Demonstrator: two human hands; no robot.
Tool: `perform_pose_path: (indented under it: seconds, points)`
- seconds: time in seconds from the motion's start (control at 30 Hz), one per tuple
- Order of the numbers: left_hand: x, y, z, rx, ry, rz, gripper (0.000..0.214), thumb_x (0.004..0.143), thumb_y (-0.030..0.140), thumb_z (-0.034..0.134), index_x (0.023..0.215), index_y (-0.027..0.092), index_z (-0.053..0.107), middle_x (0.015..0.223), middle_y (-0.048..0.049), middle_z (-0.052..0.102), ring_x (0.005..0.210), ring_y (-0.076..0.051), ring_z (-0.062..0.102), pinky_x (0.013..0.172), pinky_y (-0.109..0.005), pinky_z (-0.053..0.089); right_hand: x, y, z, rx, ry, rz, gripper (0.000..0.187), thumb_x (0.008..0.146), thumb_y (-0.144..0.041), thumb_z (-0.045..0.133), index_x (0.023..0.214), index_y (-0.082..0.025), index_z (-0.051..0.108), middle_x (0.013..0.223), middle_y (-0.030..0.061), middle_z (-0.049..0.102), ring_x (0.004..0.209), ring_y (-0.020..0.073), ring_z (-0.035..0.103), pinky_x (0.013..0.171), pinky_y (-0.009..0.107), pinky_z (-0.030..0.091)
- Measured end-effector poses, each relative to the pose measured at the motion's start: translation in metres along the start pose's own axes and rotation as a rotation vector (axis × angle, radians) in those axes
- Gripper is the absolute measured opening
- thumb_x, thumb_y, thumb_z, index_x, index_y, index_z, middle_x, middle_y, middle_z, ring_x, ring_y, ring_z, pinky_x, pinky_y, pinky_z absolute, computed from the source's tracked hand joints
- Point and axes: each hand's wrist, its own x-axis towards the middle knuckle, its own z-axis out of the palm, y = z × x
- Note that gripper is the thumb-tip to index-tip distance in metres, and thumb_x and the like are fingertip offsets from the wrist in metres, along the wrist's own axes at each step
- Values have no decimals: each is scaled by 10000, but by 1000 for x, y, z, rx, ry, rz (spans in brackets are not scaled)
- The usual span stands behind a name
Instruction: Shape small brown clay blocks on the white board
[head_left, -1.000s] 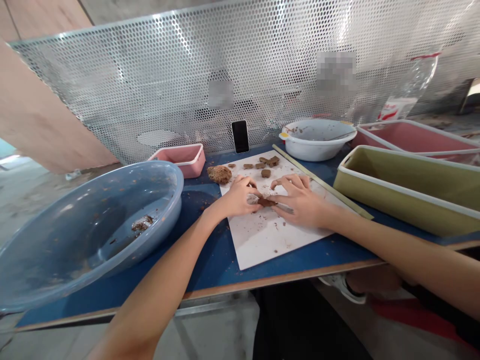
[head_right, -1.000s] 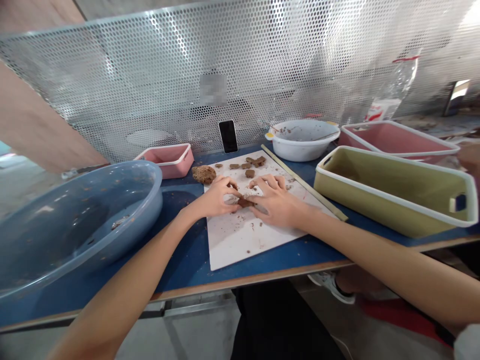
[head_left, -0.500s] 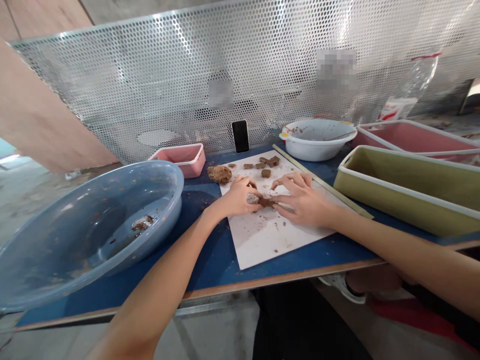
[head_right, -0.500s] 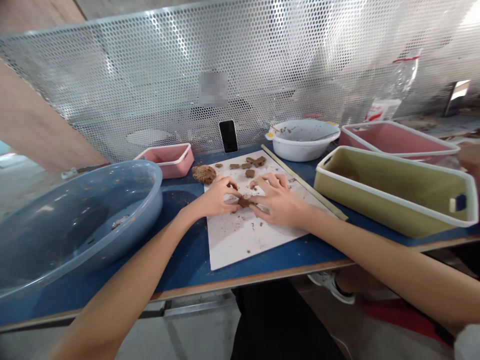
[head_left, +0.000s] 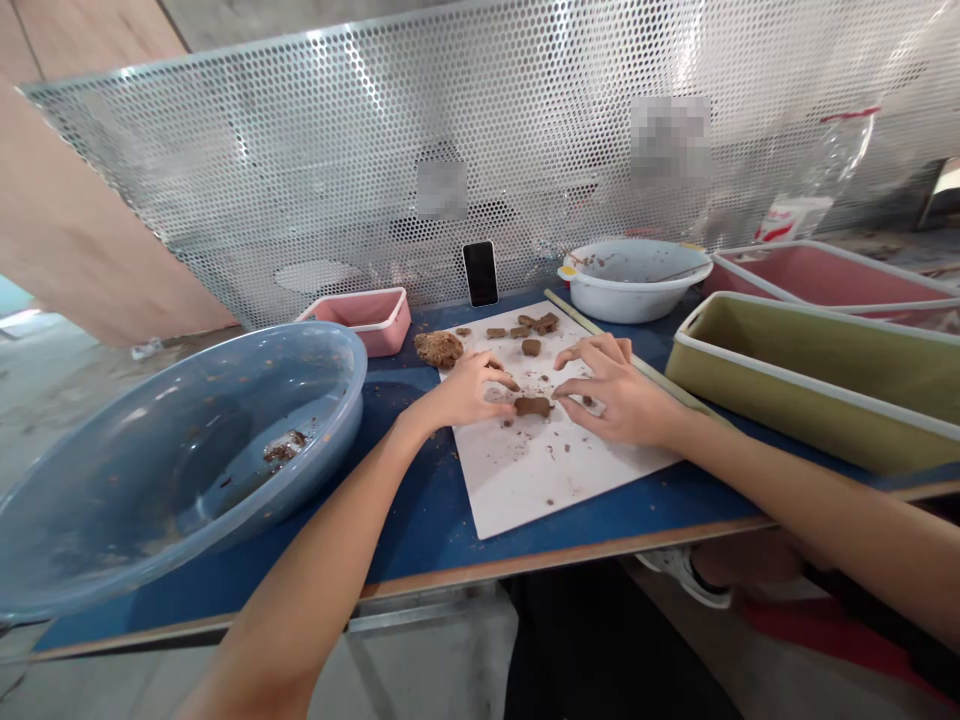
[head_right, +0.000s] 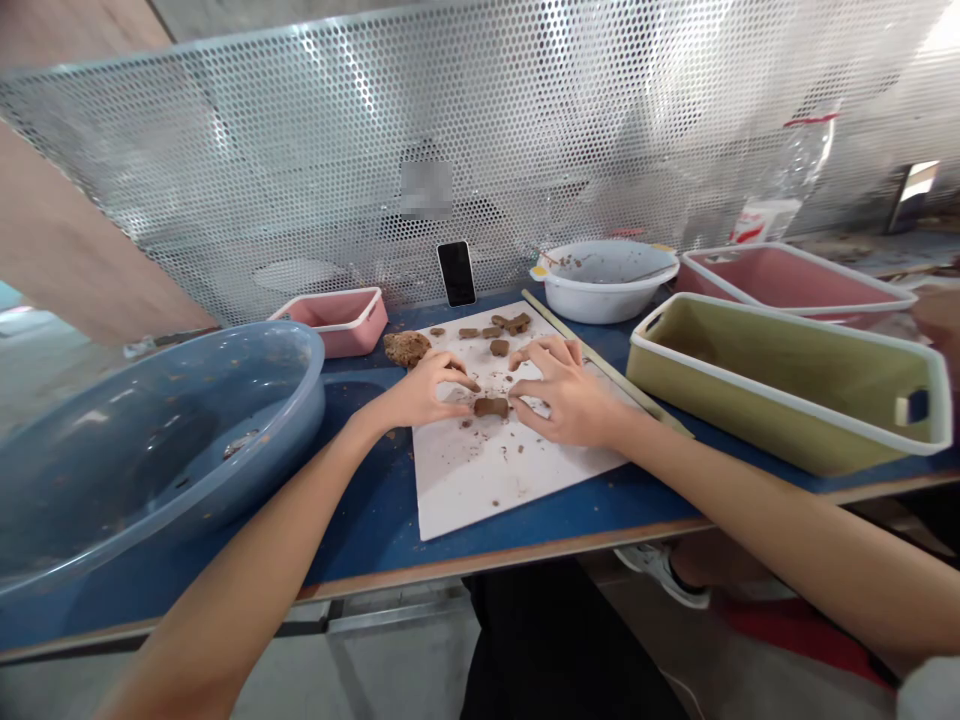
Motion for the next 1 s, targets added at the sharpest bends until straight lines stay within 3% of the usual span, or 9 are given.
perform_pose_path:
  seconds: [0.1,0.2,0.33,0.57,0.77,1.0]
  points:
    - [-1,-4,-2,-5,67,-15,227,1028,336,770,1218,255,866,1284,-115,705,1266,-331,635,1270,-607,446,-2,6,2,30,-8,51,305,1139,-365,613,1067,-274,895,1329,127,713,1259,339,576,1019,507,426]
    - [0,-5,0,-11,114,-22,244,1039,233,688,1208,257,862,1252,-103,705,1253,-318,636,1286,-607,432,-5,12,4,75,-84,-27,313,1144,-380,599,1198,-303,898,1420,127,680,1318,355,561,1070,540,455]
    - [0,-2,5,-27,98,-6,188,1023,241,735,1150,252,873,1246,-110,706,1280,-337,633,1246,-568,474,-6,15,4,79,-154,-137,335,1149,-375,593,1306,-364,889,1500,128,660,1382,378,556,1083,577,497]
    - [2,7,11,-51,74,18,166,1041,351,800,1146,257,889,1231,-109,741,1211,-320,674,1192,-539,502,-5,15,2,34,-132,-121,324,1157,-361,591,1258,-327,897,1445,147,680,1349,378,591,1061,580,503]
    - [6,16,21,-4,148,-82,145,1033,362,832,1008,242,908,1169,-106,775,1129,-317,695,1169,-556,501,-6,16,4,24,-118,-168,321,1148,-344,615,1320,-376,883,1433,130,692,1353,382,587,1043,562,489]
    - [7,18,27,-12,197,-139,60,984,300,867,973,271,919,1099,-90,807,1090,-316,724,1124,-535,545,-5,15,3,41,-121,-144,300,1136,-338,613,1229,-333,898,1415,136,692,1335,385,578,1034,564,482]
